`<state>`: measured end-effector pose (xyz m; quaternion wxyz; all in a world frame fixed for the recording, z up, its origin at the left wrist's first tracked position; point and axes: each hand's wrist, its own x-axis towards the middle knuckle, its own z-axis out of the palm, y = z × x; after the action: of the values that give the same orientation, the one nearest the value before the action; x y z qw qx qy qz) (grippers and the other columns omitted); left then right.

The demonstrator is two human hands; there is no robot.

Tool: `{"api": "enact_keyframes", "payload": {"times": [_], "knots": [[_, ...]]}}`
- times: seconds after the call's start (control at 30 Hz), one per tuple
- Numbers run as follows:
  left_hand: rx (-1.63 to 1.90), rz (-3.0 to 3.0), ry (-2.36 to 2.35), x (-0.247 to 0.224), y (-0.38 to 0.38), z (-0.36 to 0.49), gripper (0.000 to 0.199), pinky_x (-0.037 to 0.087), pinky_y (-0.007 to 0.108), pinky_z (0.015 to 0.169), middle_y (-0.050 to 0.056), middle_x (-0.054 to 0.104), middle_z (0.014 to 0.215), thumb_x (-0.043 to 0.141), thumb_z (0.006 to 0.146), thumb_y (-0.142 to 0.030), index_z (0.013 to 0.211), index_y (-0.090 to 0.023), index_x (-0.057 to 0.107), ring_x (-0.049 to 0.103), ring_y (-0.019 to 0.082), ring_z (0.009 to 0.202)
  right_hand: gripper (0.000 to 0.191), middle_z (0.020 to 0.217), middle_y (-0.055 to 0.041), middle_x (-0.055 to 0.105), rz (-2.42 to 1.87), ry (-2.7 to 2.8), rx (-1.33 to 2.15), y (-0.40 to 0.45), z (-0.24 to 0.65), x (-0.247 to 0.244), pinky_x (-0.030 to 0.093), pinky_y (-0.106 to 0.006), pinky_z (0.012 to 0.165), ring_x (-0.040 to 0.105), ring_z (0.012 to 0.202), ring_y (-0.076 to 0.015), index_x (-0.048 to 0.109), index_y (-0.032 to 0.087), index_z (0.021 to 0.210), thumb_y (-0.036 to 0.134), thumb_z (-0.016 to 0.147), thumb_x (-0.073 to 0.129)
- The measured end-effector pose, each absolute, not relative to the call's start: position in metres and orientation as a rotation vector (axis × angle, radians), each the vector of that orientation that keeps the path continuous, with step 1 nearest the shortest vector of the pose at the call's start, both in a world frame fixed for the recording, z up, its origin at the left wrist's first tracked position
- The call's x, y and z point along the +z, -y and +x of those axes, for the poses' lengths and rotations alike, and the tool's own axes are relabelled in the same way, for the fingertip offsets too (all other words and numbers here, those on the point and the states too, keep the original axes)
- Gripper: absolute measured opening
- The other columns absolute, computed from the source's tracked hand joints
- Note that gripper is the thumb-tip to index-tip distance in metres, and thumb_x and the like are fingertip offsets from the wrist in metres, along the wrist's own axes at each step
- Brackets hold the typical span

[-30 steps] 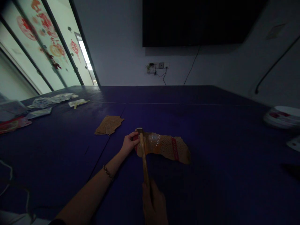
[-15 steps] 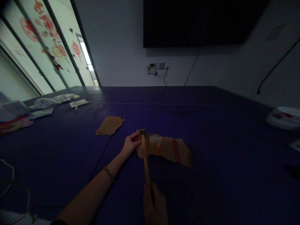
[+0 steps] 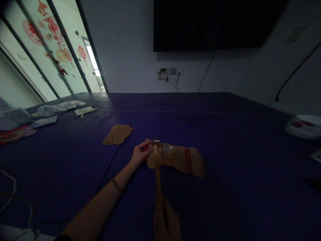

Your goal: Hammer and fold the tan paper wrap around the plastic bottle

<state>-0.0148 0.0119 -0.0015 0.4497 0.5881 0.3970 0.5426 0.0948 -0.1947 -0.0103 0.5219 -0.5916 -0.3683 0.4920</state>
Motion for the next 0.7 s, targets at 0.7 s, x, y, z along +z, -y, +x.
{"api": "enact_keyframes", "payload": {"times": [0.7], "knots": [[1.398, 1.308, -0.913, 0.001, -0.009, -0.017, 0.029, 0.04, 0.034, 0.088, 0.007, 0.065, 0.101, 0.055, 0.073, -0.025, 0.098, -0.017, 0.064, 0.057, 0.021, 0.096, 0.051, 0.055, -0.005, 0.057, -1.518, 1.059, 0.991, 0.205, 0.1, -0.018, 0.044, -0.021, 0.042, 0.053, 0.046, -0.0139, 0.062, 0.016, 0.084, 0.062, 0.071, 0.043]]}}
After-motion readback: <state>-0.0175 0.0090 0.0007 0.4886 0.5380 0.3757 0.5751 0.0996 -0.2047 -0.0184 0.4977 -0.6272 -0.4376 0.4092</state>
